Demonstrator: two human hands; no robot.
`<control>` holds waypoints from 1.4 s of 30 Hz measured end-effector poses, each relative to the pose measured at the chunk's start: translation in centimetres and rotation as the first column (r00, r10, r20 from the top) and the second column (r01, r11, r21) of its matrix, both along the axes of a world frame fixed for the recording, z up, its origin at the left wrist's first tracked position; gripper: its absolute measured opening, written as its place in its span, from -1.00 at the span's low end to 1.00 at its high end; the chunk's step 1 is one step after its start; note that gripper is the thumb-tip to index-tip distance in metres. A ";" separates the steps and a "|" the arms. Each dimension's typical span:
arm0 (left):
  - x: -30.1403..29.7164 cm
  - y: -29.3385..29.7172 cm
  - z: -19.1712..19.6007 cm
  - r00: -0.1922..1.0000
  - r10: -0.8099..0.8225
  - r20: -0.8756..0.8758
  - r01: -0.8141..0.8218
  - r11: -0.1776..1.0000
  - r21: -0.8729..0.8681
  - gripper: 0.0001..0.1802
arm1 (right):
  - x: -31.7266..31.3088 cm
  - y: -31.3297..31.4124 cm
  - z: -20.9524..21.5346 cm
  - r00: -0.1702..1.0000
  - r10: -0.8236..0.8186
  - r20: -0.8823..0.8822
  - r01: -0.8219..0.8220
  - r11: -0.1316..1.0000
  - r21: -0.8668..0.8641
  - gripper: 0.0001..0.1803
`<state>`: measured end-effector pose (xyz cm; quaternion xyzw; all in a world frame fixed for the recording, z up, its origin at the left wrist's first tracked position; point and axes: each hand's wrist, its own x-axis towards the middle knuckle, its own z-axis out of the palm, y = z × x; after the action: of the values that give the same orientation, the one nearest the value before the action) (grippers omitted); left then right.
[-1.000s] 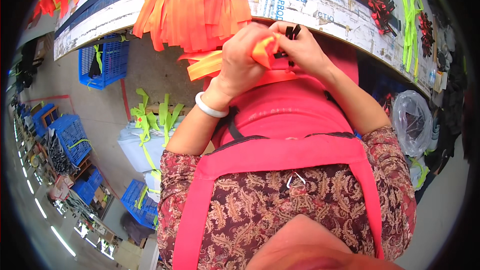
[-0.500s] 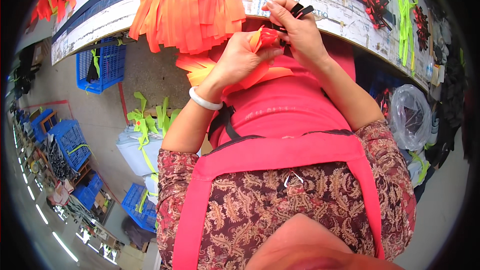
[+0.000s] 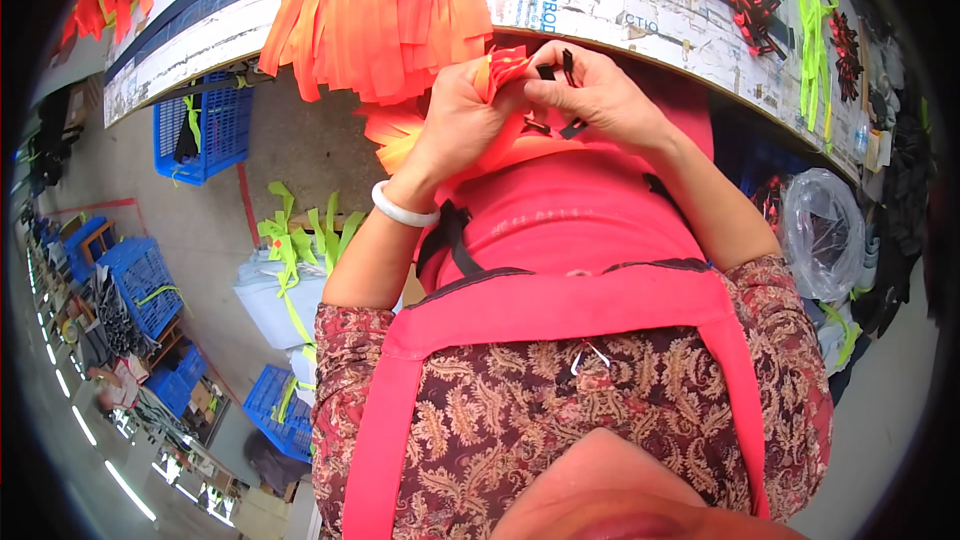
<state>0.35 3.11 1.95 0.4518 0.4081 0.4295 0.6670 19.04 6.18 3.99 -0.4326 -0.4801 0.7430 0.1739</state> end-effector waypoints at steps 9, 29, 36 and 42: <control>-2.3 0.1 -0.5 0.999 0.042 -0.006 -0.042 0.998 -0.039 -0.84 | 4.0 1.0 -5.2 0.822 -0.013 0.570 -0.280 0.862 0.423 -0.70; -2.3 -0.1 -0.5 0.999 -0.028 0.038 0.031 0.995 -0.091 -0.85 | 5.5 2.9 -17.1 0.610 -0.499 0.615 -0.442 0.431 0.787 -0.58; -2.0 -0.3 -0.4 0.997 -0.056 0.044 0.061 0.990 -0.124 -0.86 | 3.2 6.3 -19.9 0.741 -0.565 0.364 -0.200 0.331 0.922 -0.63; -2.1 -0.7 -0.9 0.999 -0.013 0.038 0.016 0.996 -0.085 -0.84 | 2.5 5.4 -17.2 0.858 -0.464 0.220 -0.003 0.424 0.906 -0.72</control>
<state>-1.76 2.46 1.08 0.4178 0.4101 0.4152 0.6964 21.52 11.56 -13.16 -0.4973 -0.7529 0.2334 0.3624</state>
